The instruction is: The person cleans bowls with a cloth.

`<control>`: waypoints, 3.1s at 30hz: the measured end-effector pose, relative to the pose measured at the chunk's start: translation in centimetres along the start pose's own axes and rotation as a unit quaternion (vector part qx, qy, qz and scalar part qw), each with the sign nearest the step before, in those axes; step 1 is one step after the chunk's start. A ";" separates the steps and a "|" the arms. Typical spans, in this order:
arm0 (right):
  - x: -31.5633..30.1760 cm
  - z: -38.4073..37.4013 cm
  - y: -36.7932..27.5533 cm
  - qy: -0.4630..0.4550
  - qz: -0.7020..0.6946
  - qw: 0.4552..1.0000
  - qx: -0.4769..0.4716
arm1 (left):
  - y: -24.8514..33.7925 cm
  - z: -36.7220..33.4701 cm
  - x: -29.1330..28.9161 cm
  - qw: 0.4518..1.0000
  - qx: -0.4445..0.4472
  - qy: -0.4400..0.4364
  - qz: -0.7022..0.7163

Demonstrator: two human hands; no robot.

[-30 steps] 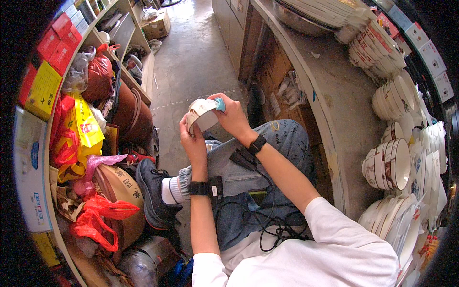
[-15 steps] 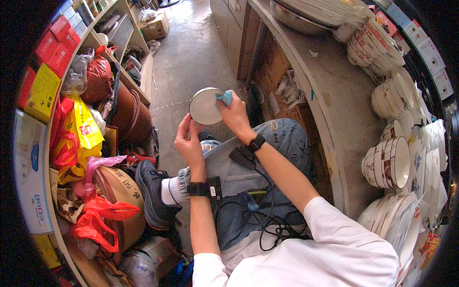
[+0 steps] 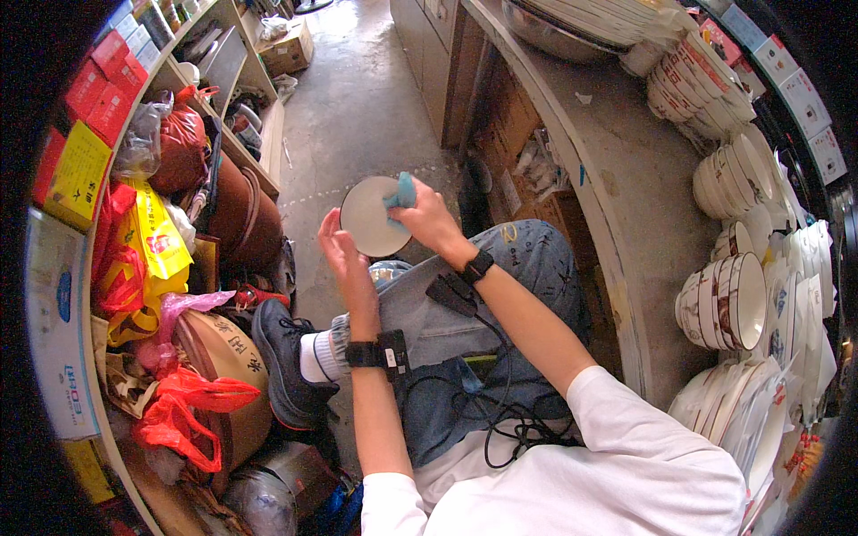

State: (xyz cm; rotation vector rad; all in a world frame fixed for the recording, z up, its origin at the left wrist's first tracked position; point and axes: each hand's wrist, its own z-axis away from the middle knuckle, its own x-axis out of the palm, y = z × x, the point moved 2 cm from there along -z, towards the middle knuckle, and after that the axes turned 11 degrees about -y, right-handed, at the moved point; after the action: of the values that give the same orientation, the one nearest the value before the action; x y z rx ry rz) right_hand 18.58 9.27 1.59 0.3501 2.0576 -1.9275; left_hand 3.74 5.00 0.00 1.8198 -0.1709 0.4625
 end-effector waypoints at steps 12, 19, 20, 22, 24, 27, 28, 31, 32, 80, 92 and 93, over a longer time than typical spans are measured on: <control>1.2 0.1 -1.9 -0.043 -0.164 0.985 0.037 | -2.9 -0.5 -5.8 0.959 -0.213 0.111 0.151; 1.0 -0.3 -1.2 -0.066 -0.121 0.977 -0.163 | -0.5 -0.1 -2.1 0.905 -0.293 -0.057 0.304; 1.3 0.0 -1.8 -0.164 -0.173 0.961 -0.137 | -0.4 0.1 -2.3 0.894 -0.307 -0.065 0.321; 1.5 0.7 -2.7 -0.264 -0.205 0.934 -0.127 | 0.0 0.3 -2.5 0.878 -0.312 -0.099 0.349; 1.5 1.1 -3.3 -0.259 -0.182 0.939 -0.132 | 0.1 0.3 -2.7 0.882 -0.315 -0.097 0.336; 1.3 0.8 -2.8 -0.225 -0.166 0.953 -0.118 | 0.2 0.3 -2.1 0.886 -0.306 -0.118 0.327; 1.1 0.5 -2.5 -0.199 -0.176 0.959 -0.098 | 0.2 0.3 -1.9 0.887 -0.292 -0.138 0.330; 0.8 -0.1 -1.8 -0.126 -0.179 0.975 -0.040 | -0.1 0.1 -1.4 0.914 -0.261 -0.187 0.249; 0.8 -0.1 -1.7 -0.128 -0.176 0.976 -0.013 | -0.7 0.1 -1.6 0.940 -0.243 -0.136 0.197; -1.0 1.4 -2.9 -0.024 -0.075 0.981 -0.179 | 0.6 0.9 -0.1 0.911 -0.222 -0.276 0.212; 0.9 0.5 -1.4 -0.094 -0.247 0.964 -0.025 | -0.8 0.9 -2.1 0.993 -0.115 -0.034 0.015; 0.9 0.4 -1.2 -0.094 -0.247 0.964 -0.023 | -0.2 1.0 -1.2 0.993 -0.116 -0.034 0.015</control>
State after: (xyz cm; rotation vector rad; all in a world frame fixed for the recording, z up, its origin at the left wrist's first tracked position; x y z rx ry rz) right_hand 17.31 8.72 2.28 -0.3823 2.2012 -2.0673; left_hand 2.91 3.97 -0.92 1.6072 -0.2874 0.3859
